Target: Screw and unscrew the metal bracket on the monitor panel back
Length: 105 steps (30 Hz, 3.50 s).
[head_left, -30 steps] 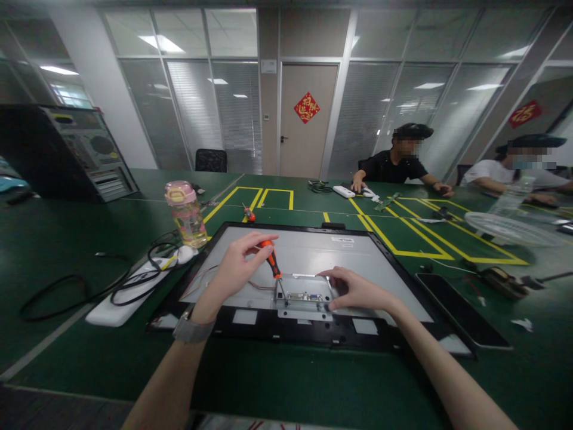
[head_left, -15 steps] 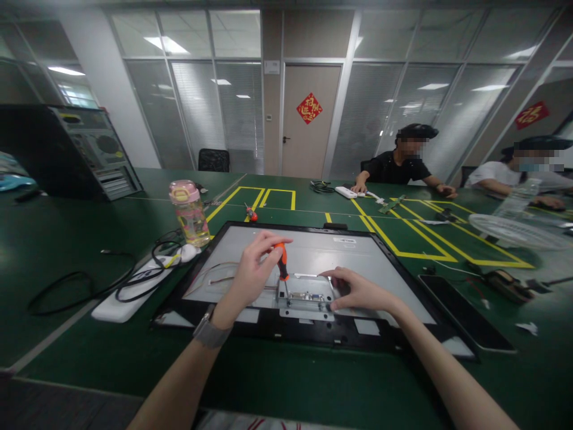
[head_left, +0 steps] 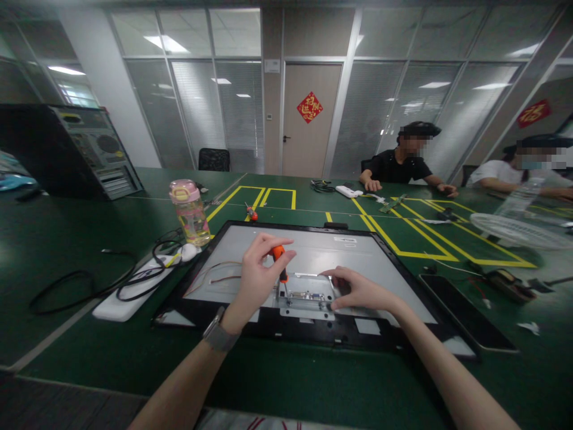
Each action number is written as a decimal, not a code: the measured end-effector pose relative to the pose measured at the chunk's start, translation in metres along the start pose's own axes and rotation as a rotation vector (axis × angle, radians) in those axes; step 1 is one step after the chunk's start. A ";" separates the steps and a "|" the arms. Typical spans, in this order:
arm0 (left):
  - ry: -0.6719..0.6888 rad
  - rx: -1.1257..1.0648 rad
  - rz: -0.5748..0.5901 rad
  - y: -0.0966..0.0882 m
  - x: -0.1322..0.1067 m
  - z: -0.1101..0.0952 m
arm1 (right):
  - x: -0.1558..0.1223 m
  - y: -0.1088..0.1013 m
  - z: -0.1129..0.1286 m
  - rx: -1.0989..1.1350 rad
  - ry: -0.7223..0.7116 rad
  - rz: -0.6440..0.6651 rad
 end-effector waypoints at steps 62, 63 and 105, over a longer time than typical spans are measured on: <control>-0.095 -0.136 0.084 0.006 0.003 -0.001 | 0.000 0.000 0.002 0.012 0.011 -0.003; -0.099 -0.138 0.090 0.006 0.003 -0.001 | 0.000 0.000 0.002 0.011 0.012 -0.003; 0.022 0.025 0.106 0.001 0.001 -0.009 | -0.001 -0.001 0.004 -0.015 -0.004 0.000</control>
Point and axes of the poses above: each hand's wrist, its own x-axis towards the middle knuckle, its own y-axis out of the palm, z = x × y, the point moved 7 cm from there along x, towards the middle knuckle, and after that the axes turned 6 degrees about z, right-handed, at the moved point
